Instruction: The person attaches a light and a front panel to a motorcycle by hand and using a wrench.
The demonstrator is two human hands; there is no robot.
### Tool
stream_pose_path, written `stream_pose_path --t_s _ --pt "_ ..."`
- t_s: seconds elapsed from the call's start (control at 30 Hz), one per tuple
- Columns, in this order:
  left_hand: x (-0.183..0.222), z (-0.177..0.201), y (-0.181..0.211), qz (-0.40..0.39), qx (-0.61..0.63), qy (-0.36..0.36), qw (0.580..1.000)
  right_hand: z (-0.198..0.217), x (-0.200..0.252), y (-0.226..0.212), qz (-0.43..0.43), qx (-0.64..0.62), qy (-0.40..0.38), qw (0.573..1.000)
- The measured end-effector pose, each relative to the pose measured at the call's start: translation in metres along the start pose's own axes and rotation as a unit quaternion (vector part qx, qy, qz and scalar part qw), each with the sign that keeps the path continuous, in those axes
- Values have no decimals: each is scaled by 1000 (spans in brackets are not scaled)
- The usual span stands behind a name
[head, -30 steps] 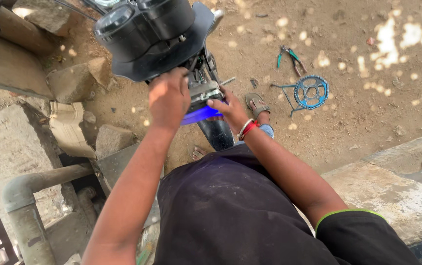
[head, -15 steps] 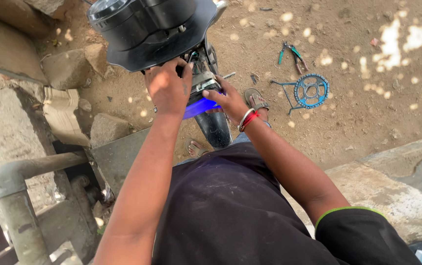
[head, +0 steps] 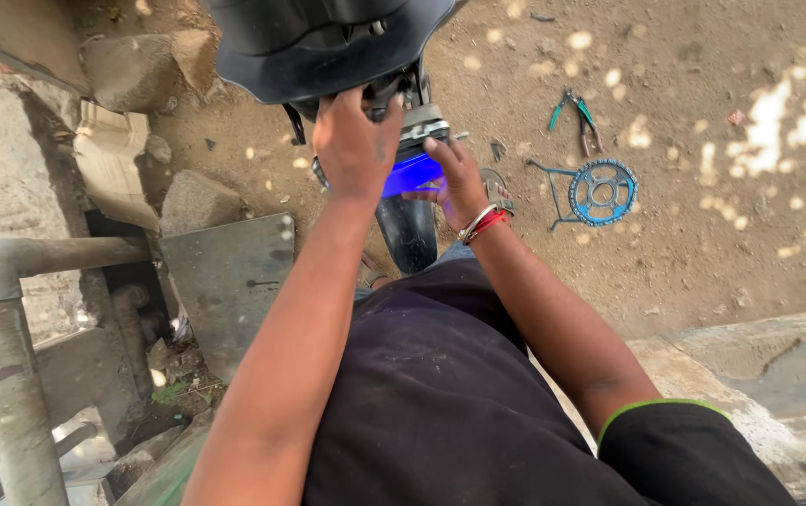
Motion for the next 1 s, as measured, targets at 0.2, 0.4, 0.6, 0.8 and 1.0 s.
stream_pose_path --t_s 0.2,0.4,0.6,0.8,1.0 --pt "10 16 -1 -55 -42 -3 998 3 -3 4 -7 13 37 999" --pt "1 17 -6 29 -128 21 991 -10 2 11 24 31 75 996" --pt "-1 10 -13 10 -111 -4 994 -6 10 -9 78 237 118 961" --pt "12 13 -27 48 -8 40 998 -28 41 -35 236 389 173 873" --pt "6 19 -19 15 -6 47 999 -70 54 -70 290 557 168 759"
Point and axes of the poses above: each hand's wrist, its own x-axis away from the middle knuckle, its own z-axis out of the back of the hand, y = z × x, the point moved 7 cm from there along -x, towards the middle knuckle, and after that the axes turned 13 degrees about -z, right-handed, at the moved point
